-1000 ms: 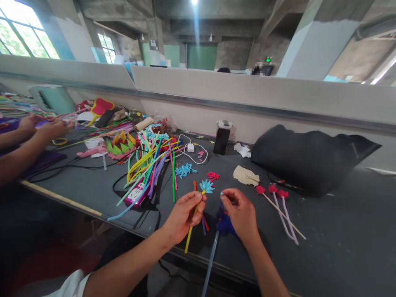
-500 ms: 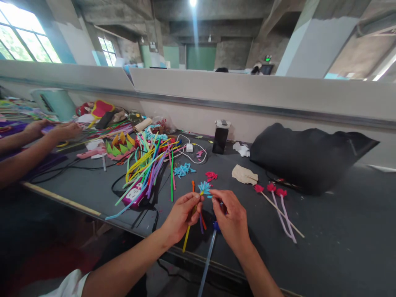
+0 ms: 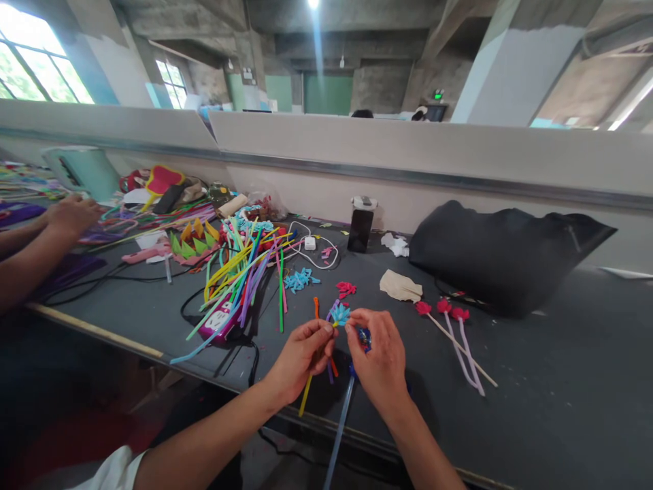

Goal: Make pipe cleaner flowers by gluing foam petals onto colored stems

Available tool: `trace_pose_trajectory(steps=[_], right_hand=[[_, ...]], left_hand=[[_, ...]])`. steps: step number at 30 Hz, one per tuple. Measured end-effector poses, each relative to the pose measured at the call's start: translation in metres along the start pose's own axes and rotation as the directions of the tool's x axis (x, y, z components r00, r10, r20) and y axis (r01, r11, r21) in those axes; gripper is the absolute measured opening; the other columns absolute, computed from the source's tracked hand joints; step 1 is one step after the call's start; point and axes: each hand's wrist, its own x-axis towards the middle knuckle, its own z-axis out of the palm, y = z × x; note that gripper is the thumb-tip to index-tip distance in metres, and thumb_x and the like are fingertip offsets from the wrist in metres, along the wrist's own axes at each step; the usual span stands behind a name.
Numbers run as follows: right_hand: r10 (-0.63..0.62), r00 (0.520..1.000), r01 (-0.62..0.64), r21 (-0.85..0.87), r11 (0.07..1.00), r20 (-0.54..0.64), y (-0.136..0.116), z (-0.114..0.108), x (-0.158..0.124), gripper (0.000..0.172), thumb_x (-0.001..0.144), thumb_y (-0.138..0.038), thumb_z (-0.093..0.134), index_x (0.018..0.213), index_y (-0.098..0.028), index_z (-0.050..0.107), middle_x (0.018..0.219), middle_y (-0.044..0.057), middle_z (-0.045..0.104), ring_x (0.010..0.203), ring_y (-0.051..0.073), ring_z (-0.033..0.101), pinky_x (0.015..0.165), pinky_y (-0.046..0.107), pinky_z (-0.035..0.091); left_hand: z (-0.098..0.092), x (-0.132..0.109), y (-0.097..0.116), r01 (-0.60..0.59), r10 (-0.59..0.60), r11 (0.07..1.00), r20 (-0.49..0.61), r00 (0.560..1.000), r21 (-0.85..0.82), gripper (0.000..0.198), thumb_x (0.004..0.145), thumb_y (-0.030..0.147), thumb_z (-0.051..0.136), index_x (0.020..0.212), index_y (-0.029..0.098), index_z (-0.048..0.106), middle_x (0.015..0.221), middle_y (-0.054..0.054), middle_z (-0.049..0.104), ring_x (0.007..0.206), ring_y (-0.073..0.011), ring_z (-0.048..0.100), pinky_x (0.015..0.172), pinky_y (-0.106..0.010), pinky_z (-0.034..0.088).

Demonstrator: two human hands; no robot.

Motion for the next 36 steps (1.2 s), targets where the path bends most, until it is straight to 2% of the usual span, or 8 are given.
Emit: trace_pose_trajectory(steps=[18, 30, 36], right_hand=[[-0.022, 0.999, 0.022, -0.005, 1.0, -0.023, -0.0024, -0.0015, 0.0012, 0.011, 0.083, -0.019, 0.06, 0.092, -0.022, 0.055, 0.083, 0.0, 0.062, 0.077, 0.016, 0.058, 0.075, 0.032, 0.048], [-0.005, 1.0, 0.004, -0.043, 0.999, -0.027, -0.0009, 0.0011, 0.001, 0.007, 0.083, -0.021, 0.058, 0.089, -0.022, 0.055, 0.084, 0.001, 0.062, 0.077, 0.017, 0.057, 0.074, 0.034, 0.047], [0.032, 0.999, -0.032, -0.041, 0.999, 0.016, -0.0027, -0.0022, 0.0029, 0.007, 0.082, -0.021, 0.056, 0.089, -0.023, 0.054, 0.083, 0.002, 0.063, 0.075, 0.018, 0.057, 0.074, 0.035, 0.048]], left_hand=[[-0.0007, 0.0017, -0.0012, -0.017, 0.018, 0.999, -0.008, 1.0, 0.041, 0.025, 0.078, 0.038, 0.063, 0.075, 0.015, 0.055, 0.052, 0.006, 0.048, 0.035, -0.0019, 0.03, 0.037, -0.019, 0.013], [0.0008, 0.0005, 0.0006, -0.017, 0.018, 0.997, -0.021, 1.0, 0.077, 0.027, 0.073, 0.039, 0.068, 0.074, 0.015, 0.056, 0.05, 0.006, 0.047, 0.036, -0.002, 0.027, 0.038, -0.019, 0.012], [-0.0002, 0.0015, -0.0001, -0.031, 0.035, 0.993, -0.031, 0.999, 0.117, 0.028, 0.071, 0.04, 0.068, 0.072, 0.014, 0.057, 0.049, 0.006, 0.045, 0.038, -0.0025, 0.028, 0.038, -0.02, 0.013]])
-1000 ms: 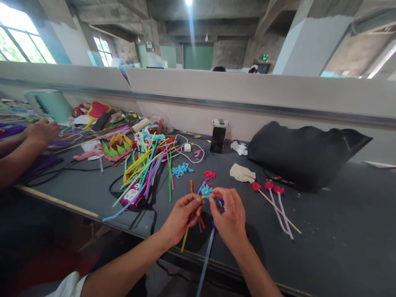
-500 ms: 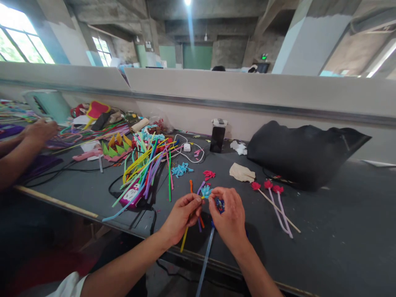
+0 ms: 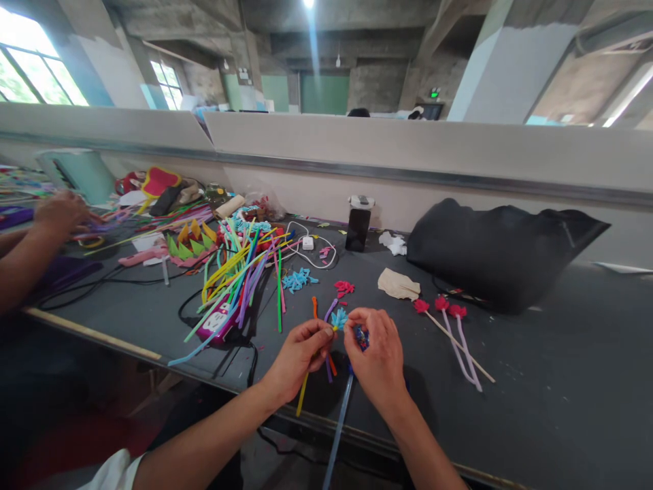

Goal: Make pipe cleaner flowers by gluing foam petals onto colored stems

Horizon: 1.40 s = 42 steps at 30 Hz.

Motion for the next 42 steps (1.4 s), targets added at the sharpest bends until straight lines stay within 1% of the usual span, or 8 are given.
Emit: trace_pose_trajectory(steps=[10, 16, 23, 29, 32, 35, 39, 42], right_hand=[[0.143, 0.984, -0.153, 0.086, 0.985, 0.109, 0.0025, -0.0067, 0.0051, 0.013, 0.078, -0.025, 0.059, 0.089, -0.022, 0.053, 0.079, 0.0, 0.066, 0.07, 0.017, 0.061, 0.071, 0.033, 0.047], [0.169, 0.976, -0.183, 0.099, 0.978, 0.138, 0.0045, -0.0062, 0.0048, 0.014, 0.078, -0.026, 0.059, 0.089, -0.022, 0.052, 0.078, 0.001, 0.067, 0.071, 0.018, 0.061, 0.071, 0.034, 0.047], [0.204, 0.969, -0.217, 0.09, 0.972, 0.138, 0.0053, -0.0058, 0.0053, 0.016, 0.077, -0.03, 0.061, 0.086, -0.022, 0.05, 0.074, 0.0, 0.069, 0.066, 0.018, 0.061, 0.067, 0.033, 0.048], [0.214, 0.969, -0.236, 0.201, 0.951, 0.126, 0.0097, -0.0042, 0.0048, 0.023, 0.078, -0.037, 0.064, 0.093, -0.021, 0.055, 0.08, 0.003, 0.071, 0.073, 0.019, 0.067, 0.07, 0.033, 0.05], [0.231, 0.966, -0.252, 0.22, 0.943, 0.116, 0.0101, -0.004, 0.0046, 0.027, 0.077, -0.039, 0.067, 0.095, -0.021, 0.058, 0.081, 0.003, 0.07, 0.071, 0.018, 0.066, 0.068, 0.031, 0.051], [0.23, 0.97, -0.24, 0.193, 0.951, 0.074, 0.0088, -0.0048, 0.0037, 0.024, 0.077, -0.038, 0.068, 0.093, -0.021, 0.06, 0.08, 0.001, 0.068, 0.065, 0.016, 0.062, 0.065, 0.03, 0.05], [0.177, 0.983, -0.183, 0.202, 0.962, 0.048, 0.0042, -0.0067, 0.0016, 0.017, 0.081, -0.036, 0.064, 0.091, -0.022, 0.063, 0.078, 0.0, 0.066, 0.063, 0.014, 0.058, 0.064, 0.029, 0.049], [0.135, 0.989, -0.144, 0.215, 0.966, 0.058, 0.0003, -0.0072, -0.0002, 0.015, 0.084, -0.036, 0.061, 0.091, -0.023, 0.066, 0.079, 0.0, 0.065, 0.065, 0.014, 0.057, 0.065, 0.029, 0.049]], left_hand=[[-0.0017, 0.0005, -0.0001, -0.038, 0.037, 0.998, 0.029, 0.999, 0.041, 0.028, 0.071, 0.04, 0.069, 0.072, 0.014, 0.06, 0.048, 0.007, 0.041, 0.041, -0.0033, 0.027, 0.04, -0.019, 0.015], [-0.0007, -0.0004, 0.0011, -0.049, 0.047, 0.997, 0.029, 0.998, 0.059, 0.026, 0.071, 0.039, 0.069, 0.071, 0.014, 0.061, 0.046, 0.008, 0.039, 0.04, -0.0032, 0.026, 0.041, -0.02, 0.015], [-0.0003, -0.0006, 0.0001, -0.064, 0.067, 0.989, -0.017, 0.998, 0.135, 0.024, 0.071, 0.037, 0.068, 0.068, 0.014, 0.06, 0.046, 0.007, 0.042, 0.041, -0.0042, 0.031, 0.041, -0.019, 0.018], [-0.0019, 0.0005, -0.0022, -0.085, 0.1, 0.981, -0.079, 0.992, 0.173, 0.025, 0.071, 0.039, 0.069, 0.072, 0.015, 0.062, 0.049, 0.004, 0.052, 0.039, -0.0043, 0.035, 0.04, -0.019, 0.021], [-0.0029, 0.0004, -0.0011, -0.088, 0.1, 0.986, -0.083, 0.991, 0.14, 0.027, 0.071, 0.04, 0.069, 0.076, 0.014, 0.063, 0.054, 0.002, 0.058, 0.039, -0.0051, 0.039, 0.038, -0.019, 0.024], [-0.0034, 0.0001, 0.0008, -0.072, 0.076, 0.996, -0.087, 0.993, 0.051, 0.028, 0.071, 0.039, 0.071, 0.079, 0.014, 0.063, 0.058, 0.001, 0.06, 0.041, -0.006, 0.044, 0.038, -0.018, 0.028], [-0.0038, 0.0002, 0.0032, -0.035, 0.028, 0.996, -0.085, 0.996, -0.086, 0.029, 0.066, 0.036, 0.076, 0.077, 0.013, 0.063, 0.059, 0.001, 0.061, 0.042, -0.006, 0.048, 0.04, -0.018, 0.031], [-0.0047, 0.0002, 0.0038, 0.008, -0.016, 0.987, -0.049, 0.999, -0.159, 0.03, 0.064, 0.035, 0.079, 0.078, 0.013, 0.064, 0.061, 0.0, 0.062, 0.043, -0.0059, 0.049, 0.04, -0.018, 0.033]])
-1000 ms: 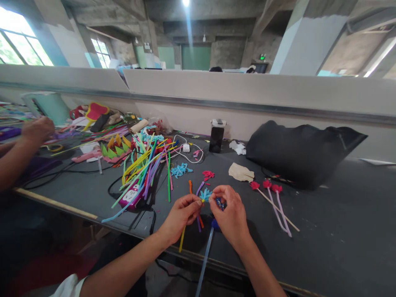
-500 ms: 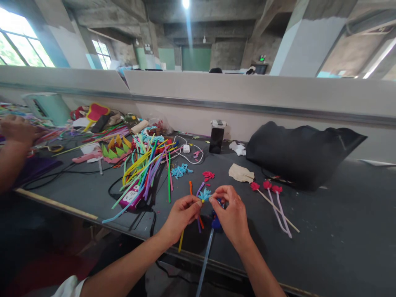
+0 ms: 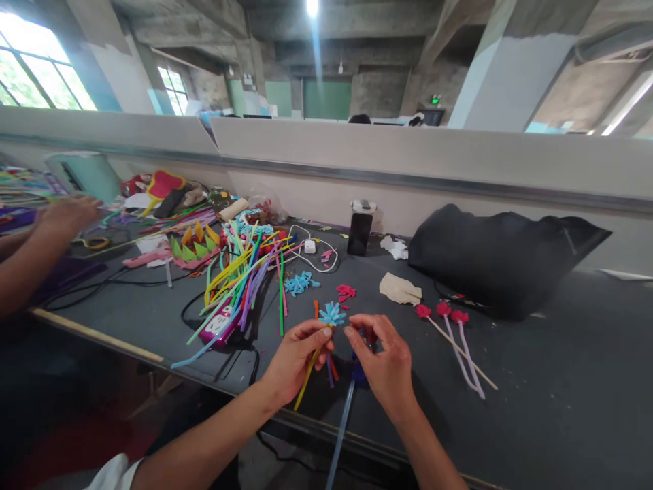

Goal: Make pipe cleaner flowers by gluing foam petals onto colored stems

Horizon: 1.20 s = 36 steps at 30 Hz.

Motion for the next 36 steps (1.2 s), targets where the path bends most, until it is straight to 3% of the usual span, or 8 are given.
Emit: trace_pose_trajectory(steps=[13, 19, 36], right_hand=[[-0.073, 0.995, 0.076, 0.034, 0.997, -0.075, -0.01, -0.003, -0.003, 0.011, 0.086, -0.026, 0.06, 0.095, -0.026, 0.067, 0.086, 0.0, 0.066, 0.066, 0.013, 0.057, 0.065, 0.027, 0.047], [-0.083, 0.994, 0.085, 0.026, 0.996, -0.077, -0.012, -0.003, -0.003, 0.012, 0.086, -0.027, 0.06, 0.095, -0.025, 0.067, 0.087, 0.001, 0.066, 0.074, 0.015, 0.06, 0.067, 0.029, 0.048], [-0.078, 0.994, 0.076, -0.025, 0.997, -0.073, -0.015, 0.0, -0.002, 0.009, 0.085, -0.029, 0.059, 0.085, -0.024, 0.066, 0.077, 0.0, 0.064, 0.069, 0.015, 0.056, 0.065, 0.027, 0.046]], left_hand=[[-0.002, -0.001, 0.0, 0.065, -0.037, 0.991, 0.221, 0.975, -0.12, 0.016, 0.078, 0.027, 0.068, 0.081, 0.012, 0.064, 0.059, 0.002, 0.056, 0.039, -0.0054, 0.049, 0.04, -0.018, 0.033], [0.0, -0.001, 0.0, 0.07, -0.041, 0.991, 0.232, 0.972, -0.117, 0.016, 0.078, 0.026, 0.068, 0.079, 0.012, 0.063, 0.06, 0.001, 0.057, 0.039, -0.0051, 0.048, 0.041, -0.018, 0.033], [0.001, -0.002, -0.003, 0.016, -0.003, 0.998, 0.207, 0.978, -0.057, 0.019, 0.078, 0.029, 0.069, 0.08, 0.014, 0.058, 0.06, 0.0, 0.061, 0.039, -0.006, 0.048, 0.039, -0.017, 0.033]])
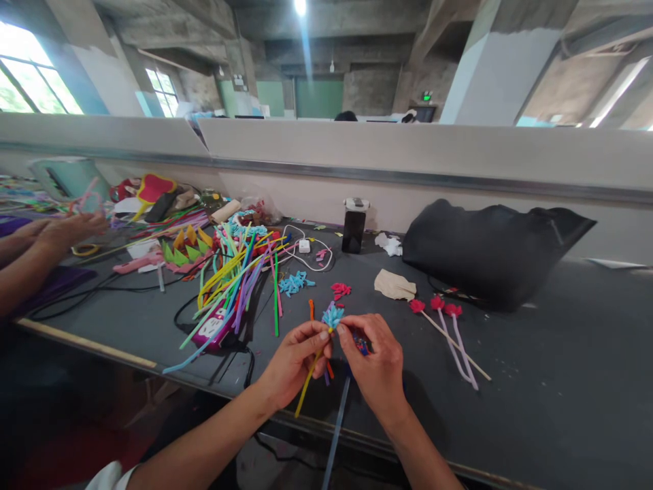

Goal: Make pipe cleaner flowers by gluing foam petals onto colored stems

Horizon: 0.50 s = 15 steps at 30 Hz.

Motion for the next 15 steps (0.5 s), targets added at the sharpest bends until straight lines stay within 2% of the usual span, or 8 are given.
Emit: trace_pose_trajectory(steps=[5, 15], right_hand=[[-0.014, 1.0, 0.014, -0.038, 0.999, -0.011, -0.0007, -0.0003, 0.0005, 0.01, 0.086, -0.029, 0.059, 0.081, -0.023, 0.065, 0.073, -0.001, 0.062, 0.067, 0.014, 0.055, 0.064, 0.027, 0.045], [-0.048, 0.999, 0.048, -0.059, 0.997, -0.001, 0.0033, 0.0029, 0.0, 0.008, 0.086, -0.023, 0.059, 0.078, -0.022, 0.061, 0.073, -0.002, 0.06, 0.066, 0.013, 0.054, 0.065, 0.027, 0.044]], left_hand=[[0.0025, -0.0011, 0.0013, -0.006, 0.007, 1.0, -0.045, 0.999, 0.024, 0.021, 0.075, 0.03, 0.071, 0.081, 0.014, 0.059, 0.06, 0.0, 0.062, 0.04, -0.0063, 0.049, 0.039, -0.017, 0.034], [0.0016, 0.0009, 0.002, 0.036, -0.036, 0.999, -0.02, 0.999, -0.018, 0.021, 0.074, 0.03, 0.071, 0.079, 0.013, 0.06, 0.058, 0.002, 0.058, 0.037, -0.0048, 0.045, 0.038, -0.018, 0.03]])
